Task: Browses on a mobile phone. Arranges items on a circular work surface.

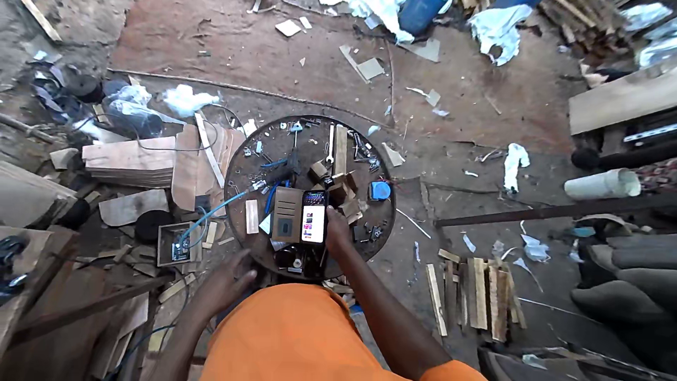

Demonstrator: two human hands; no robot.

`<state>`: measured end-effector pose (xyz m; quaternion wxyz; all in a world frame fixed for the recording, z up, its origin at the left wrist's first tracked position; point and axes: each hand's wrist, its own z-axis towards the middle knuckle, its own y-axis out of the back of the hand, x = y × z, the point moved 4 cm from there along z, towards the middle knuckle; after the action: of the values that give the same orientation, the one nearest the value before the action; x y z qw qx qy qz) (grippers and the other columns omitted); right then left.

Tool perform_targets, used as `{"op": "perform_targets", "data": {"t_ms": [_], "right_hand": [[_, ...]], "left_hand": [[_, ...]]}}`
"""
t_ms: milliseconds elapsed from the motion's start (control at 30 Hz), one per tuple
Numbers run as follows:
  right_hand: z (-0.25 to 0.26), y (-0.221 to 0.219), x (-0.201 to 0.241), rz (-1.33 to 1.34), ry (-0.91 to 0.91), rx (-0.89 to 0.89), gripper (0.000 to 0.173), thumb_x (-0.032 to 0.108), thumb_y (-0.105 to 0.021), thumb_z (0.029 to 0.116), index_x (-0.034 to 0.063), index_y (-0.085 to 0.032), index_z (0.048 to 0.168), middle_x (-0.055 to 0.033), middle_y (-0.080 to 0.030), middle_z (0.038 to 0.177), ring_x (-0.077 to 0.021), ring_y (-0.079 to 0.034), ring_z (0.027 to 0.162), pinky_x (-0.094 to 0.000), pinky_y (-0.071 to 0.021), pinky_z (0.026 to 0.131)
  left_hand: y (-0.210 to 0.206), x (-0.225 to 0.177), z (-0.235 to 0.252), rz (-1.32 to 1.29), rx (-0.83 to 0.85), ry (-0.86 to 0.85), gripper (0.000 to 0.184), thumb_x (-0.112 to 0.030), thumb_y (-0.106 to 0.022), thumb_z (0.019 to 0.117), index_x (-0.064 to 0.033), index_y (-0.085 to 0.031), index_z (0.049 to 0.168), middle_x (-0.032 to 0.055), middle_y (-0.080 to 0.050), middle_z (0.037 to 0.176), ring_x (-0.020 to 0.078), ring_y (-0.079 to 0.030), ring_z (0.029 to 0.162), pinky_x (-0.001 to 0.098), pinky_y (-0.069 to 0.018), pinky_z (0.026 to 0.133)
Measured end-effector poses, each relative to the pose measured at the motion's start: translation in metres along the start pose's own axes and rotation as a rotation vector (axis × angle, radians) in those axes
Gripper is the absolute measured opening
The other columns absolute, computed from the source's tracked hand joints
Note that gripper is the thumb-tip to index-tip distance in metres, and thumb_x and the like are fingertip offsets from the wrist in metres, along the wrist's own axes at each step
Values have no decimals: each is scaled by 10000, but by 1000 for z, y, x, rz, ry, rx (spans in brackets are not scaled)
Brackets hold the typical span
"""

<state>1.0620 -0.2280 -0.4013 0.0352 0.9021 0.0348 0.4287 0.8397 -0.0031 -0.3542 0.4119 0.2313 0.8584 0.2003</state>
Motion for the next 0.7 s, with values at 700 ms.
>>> {"op": "perform_targets", "data": {"t_ms": [700], "right_hand": [[6,2,-14,171,81,-78,284,62,-531,1011,-10,-590,1279,-155,-634,1102,-211,-623,932,-405,-546,797]], "left_hand": [[-33,-81,74,-376,-71,-311,719,-336,-648,997,-182,-310,1613,50,-641,1382,213,-630,1228,488,-528,1021]]}}
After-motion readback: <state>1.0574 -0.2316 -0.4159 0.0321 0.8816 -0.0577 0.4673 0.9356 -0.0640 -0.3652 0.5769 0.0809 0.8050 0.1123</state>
